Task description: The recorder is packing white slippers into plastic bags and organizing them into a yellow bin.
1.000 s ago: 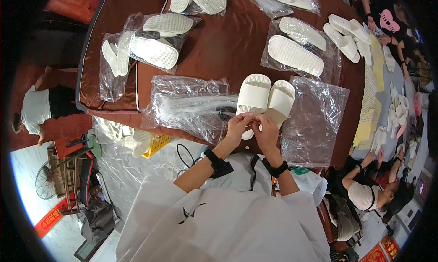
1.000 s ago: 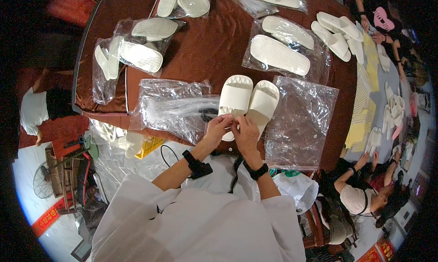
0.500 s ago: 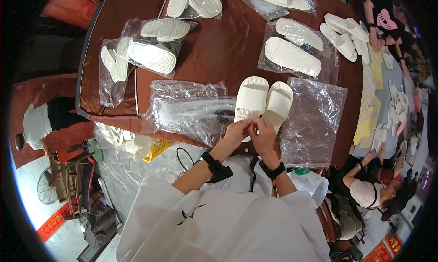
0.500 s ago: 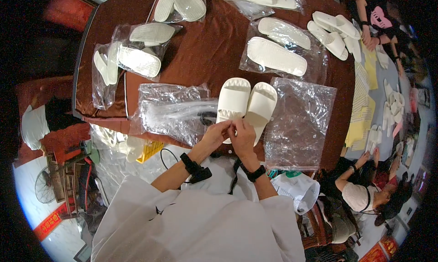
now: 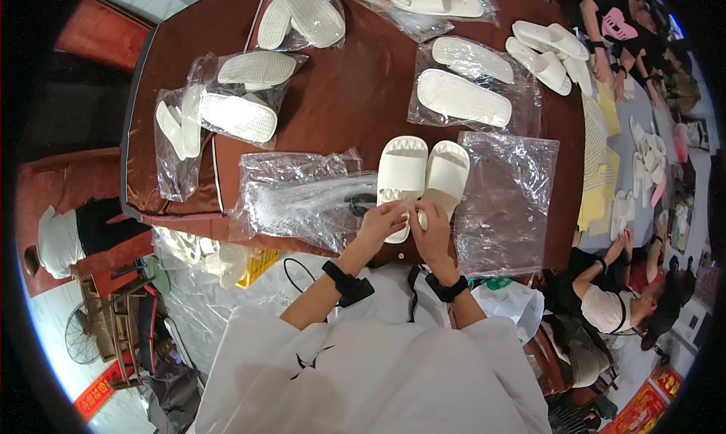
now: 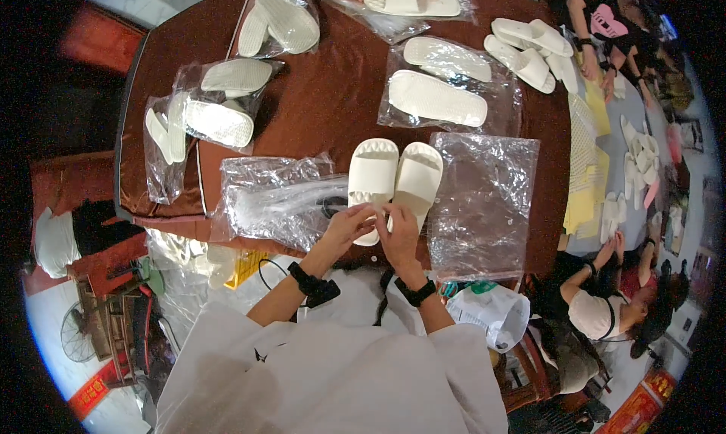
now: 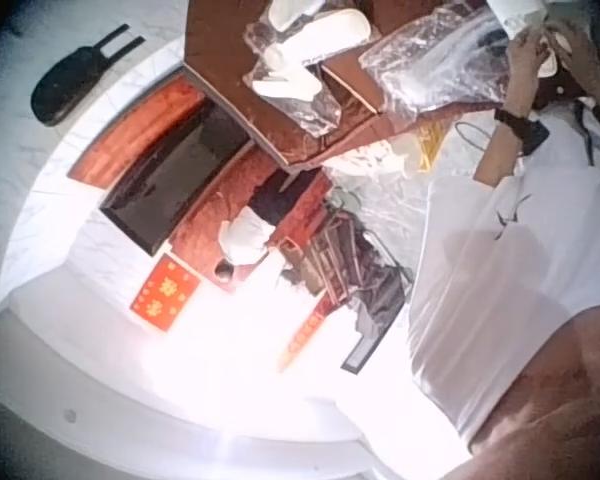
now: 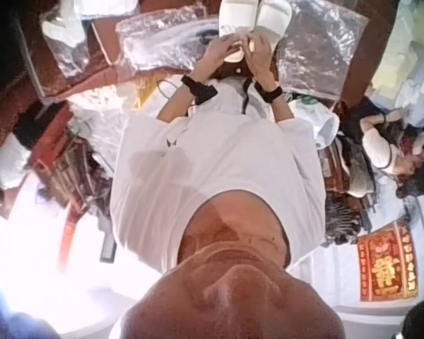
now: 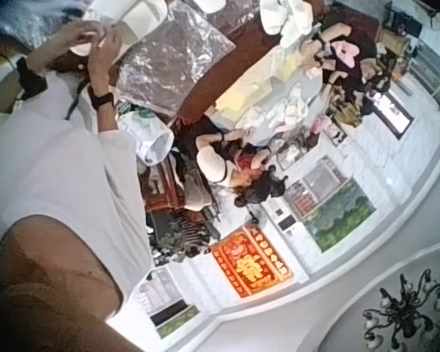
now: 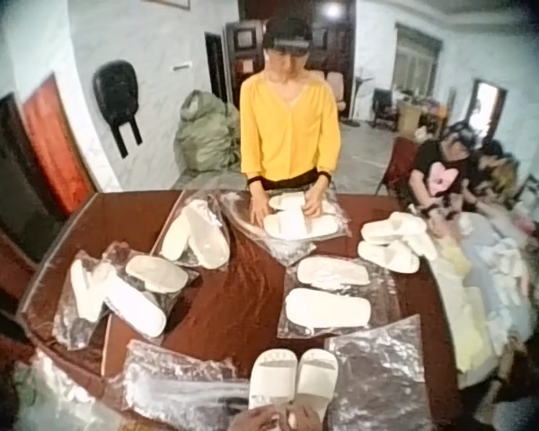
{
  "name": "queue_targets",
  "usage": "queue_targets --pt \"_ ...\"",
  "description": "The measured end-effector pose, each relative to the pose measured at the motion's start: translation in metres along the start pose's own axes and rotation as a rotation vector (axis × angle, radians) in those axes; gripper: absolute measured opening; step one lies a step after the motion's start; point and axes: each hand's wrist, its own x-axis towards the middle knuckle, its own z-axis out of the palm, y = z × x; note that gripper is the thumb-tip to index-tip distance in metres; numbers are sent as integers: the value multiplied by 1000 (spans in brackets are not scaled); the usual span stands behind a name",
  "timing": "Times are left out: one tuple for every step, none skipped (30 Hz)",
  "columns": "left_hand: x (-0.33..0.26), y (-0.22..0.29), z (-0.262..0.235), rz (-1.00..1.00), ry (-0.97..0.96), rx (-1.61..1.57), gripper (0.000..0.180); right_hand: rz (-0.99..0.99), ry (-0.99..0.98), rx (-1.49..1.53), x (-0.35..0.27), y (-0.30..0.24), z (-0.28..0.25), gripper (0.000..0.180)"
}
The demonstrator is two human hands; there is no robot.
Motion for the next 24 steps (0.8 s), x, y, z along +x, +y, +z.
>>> queue_targets --pt "2 0 -2 1 -9 6 37 0 10 -3 -1 0 -3 19" --pt "4 -1 -5 148 101 234 40 42 43 -7 -3 1 -6 22" --pt "6 1 -7 297 208 461 43 85 77 -12 -5 3 -9 26" --pt "14 0 -16 505 289 727 51 135 55 -22 -7 8 -8 31" --pt "22 -4 -19 667 361 755 42 133 68 -25 -7 11 -4 31" --pt "23 0 -13 734 401 880 43 167 81 -8 -8 17 1 34" --pt "23 7 -9 809 442 1002 43 195 95 10 -8 24 8 36" --pt "35 6 -14 882 468 1078 43 241 102 42 -6 32 18 37" --pt "42 6 -19 892 456 1078 43 239 115 37 -3 34 26 37" --pt "48 9 -18 912 494 1063 42 303 101 68 2 33 30 37" --pt "54 11 -17 932 530 1048 42 366 87 99 7 32 33 36" --pt "57 15 -19 801 475 1034 41 381 111 66 12 27 37 32" --pt "62 17 -21 672 409 1023 41 398 144 30 16 25 38 29" --pt "64 15 -22 772 404 1088 38 292 262 -98 14 41 52 30" --pt "65 15 -27 793 404 1061 36 363 224 -105 18 34 50 30" --pt "63 17 -28 778 399 1074 35 389 227 -86 21 34 49 30" --pt "63 17 -27 763 394 1087 35 415 230 -67 23 34 46 31" --pt "58 16 -23 767 375 1093 35 424 247 -70 25 32 43 31" --pt "50 16 -17 733 404 1092 34 441 239 -56 26 28 39 30" --pt "42 17 -12 698 433 1091 34 459 231 -43 27 25 34 30" --pt "34 17 -10 705 417 1097 34 464 247 -44 27 22 31 30" --pt "27 16 -7 774 366 1009 35 457 287 -18 27 21 28 28" --pt "20 15 -4 838 313 919 36 449 327 6 26 22 24 27" --pt "2 19 9 793 278 809 31 431 342 56 25 17 14 27"
